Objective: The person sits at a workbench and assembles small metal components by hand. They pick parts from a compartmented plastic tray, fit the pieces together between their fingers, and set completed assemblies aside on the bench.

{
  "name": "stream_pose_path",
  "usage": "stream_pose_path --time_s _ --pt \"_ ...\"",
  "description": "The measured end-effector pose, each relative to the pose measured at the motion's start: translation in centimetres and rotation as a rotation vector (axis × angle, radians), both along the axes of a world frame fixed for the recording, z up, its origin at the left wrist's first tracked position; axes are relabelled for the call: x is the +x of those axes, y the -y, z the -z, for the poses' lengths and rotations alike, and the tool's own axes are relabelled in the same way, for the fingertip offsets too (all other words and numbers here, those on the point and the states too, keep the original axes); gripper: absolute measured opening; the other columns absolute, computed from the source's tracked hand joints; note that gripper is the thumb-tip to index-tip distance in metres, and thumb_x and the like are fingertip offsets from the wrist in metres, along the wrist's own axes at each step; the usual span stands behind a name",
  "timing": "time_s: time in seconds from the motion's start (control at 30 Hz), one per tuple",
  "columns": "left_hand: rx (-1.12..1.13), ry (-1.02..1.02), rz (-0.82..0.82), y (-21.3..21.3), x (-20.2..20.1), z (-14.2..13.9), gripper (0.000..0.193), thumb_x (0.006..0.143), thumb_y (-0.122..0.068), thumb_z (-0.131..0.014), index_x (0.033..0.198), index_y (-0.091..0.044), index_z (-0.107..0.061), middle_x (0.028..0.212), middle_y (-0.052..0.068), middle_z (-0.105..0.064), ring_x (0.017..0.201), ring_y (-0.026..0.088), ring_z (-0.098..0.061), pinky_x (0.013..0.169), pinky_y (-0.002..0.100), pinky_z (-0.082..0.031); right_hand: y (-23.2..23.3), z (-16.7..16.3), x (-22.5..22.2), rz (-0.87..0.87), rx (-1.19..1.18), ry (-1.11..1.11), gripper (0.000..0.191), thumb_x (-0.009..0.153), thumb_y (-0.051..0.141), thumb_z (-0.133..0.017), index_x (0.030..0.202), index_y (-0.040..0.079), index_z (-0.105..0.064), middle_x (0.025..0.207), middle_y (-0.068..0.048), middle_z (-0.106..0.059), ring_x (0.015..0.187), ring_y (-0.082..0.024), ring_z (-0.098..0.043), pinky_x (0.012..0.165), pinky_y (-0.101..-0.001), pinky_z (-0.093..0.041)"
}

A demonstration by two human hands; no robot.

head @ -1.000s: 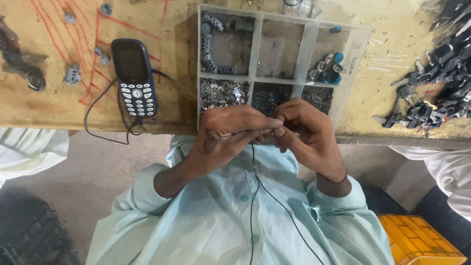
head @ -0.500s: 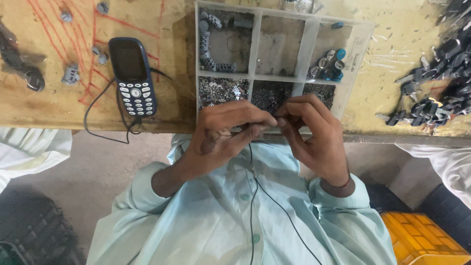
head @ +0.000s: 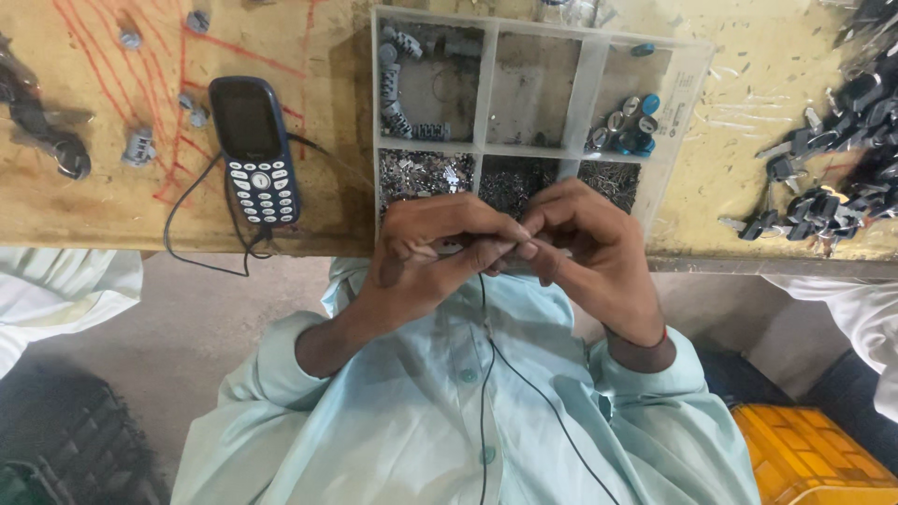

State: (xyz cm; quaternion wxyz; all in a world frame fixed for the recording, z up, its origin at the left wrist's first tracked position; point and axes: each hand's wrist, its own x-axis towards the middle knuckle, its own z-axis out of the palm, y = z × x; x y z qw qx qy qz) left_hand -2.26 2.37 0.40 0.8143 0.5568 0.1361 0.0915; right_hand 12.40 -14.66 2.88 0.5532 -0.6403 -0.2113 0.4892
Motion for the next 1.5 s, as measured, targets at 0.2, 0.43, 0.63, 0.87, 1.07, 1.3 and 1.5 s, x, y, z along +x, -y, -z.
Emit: stream_pose_path --time_s 0.2,0.43,0.63,0.87,1.07,1.3,1.5 --pt "0.255 0.107 0.013 -0.2 -0.3 -0.5 0.032 0.099 0.008 -0.069 0.129 -0.004 -0.070 0.111 0.007 -0.073 0.095 0.015 -0.073 0.084 0.026 -0.062 0.2 -0.1 0.3 -0.041 -0.014 -0.039 0.011 0.097 0.001 -0.070 0.106 -0.004 -0.066 0.112 -0.010 -0.060 0.087 -0.012 -0.062 0.072 -0.0245 -0.054" --pt "0.726 0.141 -0.008 0.2 -0.4 -1.2 0.050 0.083 0.012 -0.071 0.129 -0.006 -0.068 0.109 0.009 -0.069 0.096 0.024 -0.070 0.087 0.035 -0.059 -0.1 -1.7 0.5 -0.168 -0.070 0.413 0.016 0.088 -0.003 -0.072 0.104 -0.003 -0.067 0.105 -0.011 -0.065 0.085 -0.015 -0.068 0.074 -0.0246 -0.057" --pt "1.022 0.099 -0.040 0.7 -0.6 -1.9 0.043 0.084 0.003 -0.074 0.126 0.002 -0.062 0.113 0.015 -0.067 0.100 0.030 -0.069 0.087 0.039 -0.059 -0.1 -2.0 -0.7 -0.154 -0.083 0.710 0.020 0.087 -0.005 -0.077 0.104 -0.004 -0.067 0.105 -0.012 -0.065 0.085 -0.012 -0.070 0.074 -0.0228 -0.058" --pt "0.274 -0.021 0.066 0.1 -0.2 -1.0 0.016 0.095 -0.004 -0.074 0.110 -0.002 -0.069 0.100 0.007 -0.070 0.088 0.017 -0.074 0.082 0.028 -0.061 0.9 -1.0 0.2 -0.002 -0.018 -0.103 0.040 0.097 0.001 -0.071 0.130 0.001 -0.049 0.110 -0.008 -0.061 0.084 -0.010 -0.065 0.070 -0.0257 -0.057" --pt "0.309 -0.058 0.033 0.2 -0.3 -0.8 0.013 0.096 -0.007 -0.077 0.108 -0.003 -0.072 0.098 0.006 -0.073 0.087 0.014 -0.074 0.077 0.027 -0.059 0.9 0.2 -0.3 0.001 0.044 -0.182 0.034 0.105 0.004 -0.062 0.134 0.002 -0.045 0.115 -0.008 -0.057 0.089 -0.011 -0.061 0.073 -0.0268 -0.054" --pt "0.253 -0.049 0.029 0.4 -0.2 -0.7 0.013 0.098 -0.005 -0.073 0.110 -0.001 -0.070 0.100 0.007 -0.072 0.090 0.012 -0.073 0.081 0.026 -0.060 -0.5 -2.0 0.8 -0.090 -0.104 -0.004 0.026 0.100 0.008 -0.068 0.122 0.006 -0.056 0.101 -0.006 -0.062 0.077 -0.013 -0.064 0.065 -0.0284 -0.054" --pt "0.220 -0.128 0.001 0.9 0.5 0.0 0.012 0.093 -0.003 -0.073 0.105 -0.001 -0.071 0.097 0.006 -0.073 0.086 0.011 -0.071 0.080 0.026 -0.060 1.7 -2.3 2.8 -0.497 -0.600 1.193 0.011 0.094 0.022 -0.076 0.099 0.014 -0.070 0.092 -0.005 -0.062 0.076 -0.029 -0.066 0.061 -0.0437 -0.049"
